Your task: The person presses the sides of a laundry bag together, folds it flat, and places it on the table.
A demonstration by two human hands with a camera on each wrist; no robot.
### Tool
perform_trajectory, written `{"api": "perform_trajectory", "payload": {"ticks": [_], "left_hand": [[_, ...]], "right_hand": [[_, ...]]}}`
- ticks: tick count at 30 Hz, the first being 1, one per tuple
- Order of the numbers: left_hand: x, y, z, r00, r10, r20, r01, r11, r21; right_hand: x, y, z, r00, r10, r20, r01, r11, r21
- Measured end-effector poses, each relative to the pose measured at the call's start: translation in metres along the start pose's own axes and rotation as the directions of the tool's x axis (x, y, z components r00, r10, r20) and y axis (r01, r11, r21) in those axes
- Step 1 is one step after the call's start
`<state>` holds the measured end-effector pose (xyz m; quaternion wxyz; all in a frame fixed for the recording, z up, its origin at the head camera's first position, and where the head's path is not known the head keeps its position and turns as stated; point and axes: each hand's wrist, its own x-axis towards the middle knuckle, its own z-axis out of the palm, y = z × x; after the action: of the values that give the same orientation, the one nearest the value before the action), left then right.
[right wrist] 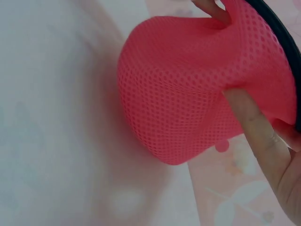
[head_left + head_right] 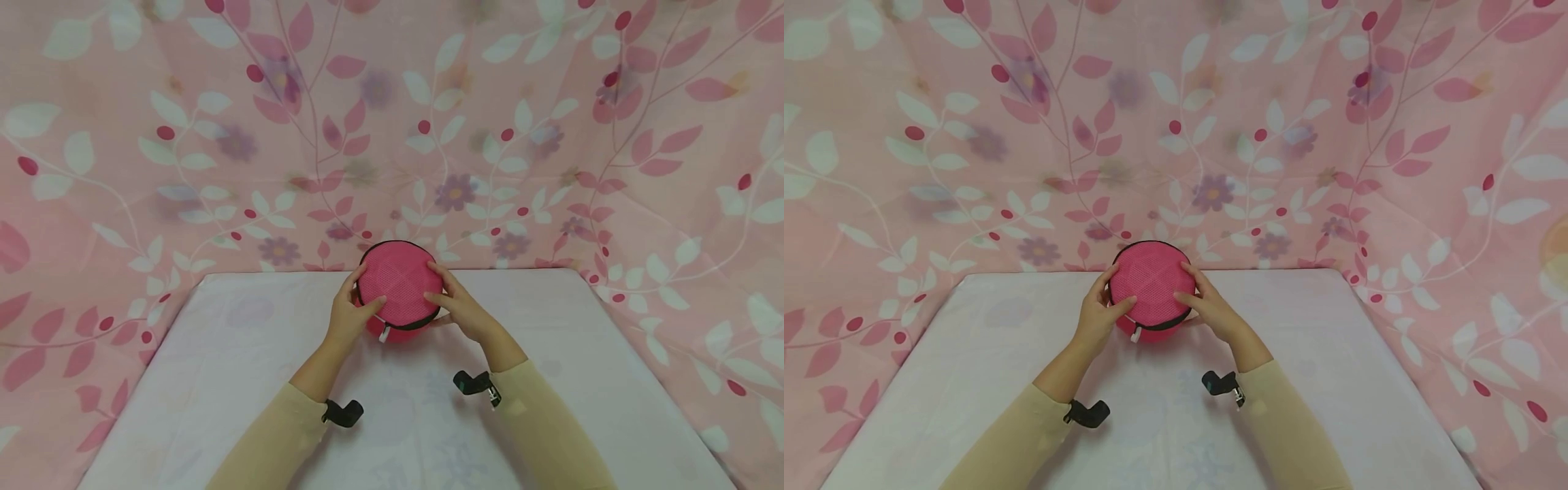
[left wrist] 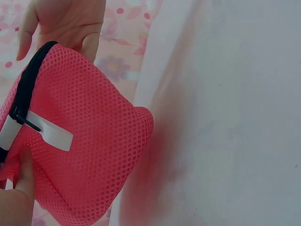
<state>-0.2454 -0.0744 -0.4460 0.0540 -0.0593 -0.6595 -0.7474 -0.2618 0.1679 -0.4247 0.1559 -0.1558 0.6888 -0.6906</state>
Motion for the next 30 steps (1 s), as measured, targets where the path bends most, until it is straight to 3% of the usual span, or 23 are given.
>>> {"api": "perform_trajectory", "payload": {"ticks": [5,10,17,24,30], "left_hand": [[0.001,-0.001,0.000,1.000,-0.013,-0.009,0.013,1.000,-0.019],[0.000,-0.001,0.001,1.000,-0.019,-0.010,0.019,0.999,-0.027],[-0.004,-0.003,0.005,0.999,-0.045,0.017,0.046,0.997,-0.068],[-0.005,-0.004,0.009,0.996,-0.077,0.051,0.084,0.987,-0.135],[-0.006,-0.006,0.010,0.996,-0.075,0.052,0.082,0.985,-0.153]], "right_hand": [[-0.001,0.003,-0.004,0.997,0.033,0.068,-0.033,0.999,0.002],[-0.001,0.005,-0.002,0.997,0.014,0.073,-0.018,0.999,0.042],[0.003,0.010,0.003,0.999,-0.038,0.022,0.034,0.990,0.139],[0.004,0.008,0.013,0.991,-0.113,-0.074,0.130,0.943,0.306],[0.006,0.010,0.015,0.985,-0.137,-0.107,0.166,0.921,0.353]]}}
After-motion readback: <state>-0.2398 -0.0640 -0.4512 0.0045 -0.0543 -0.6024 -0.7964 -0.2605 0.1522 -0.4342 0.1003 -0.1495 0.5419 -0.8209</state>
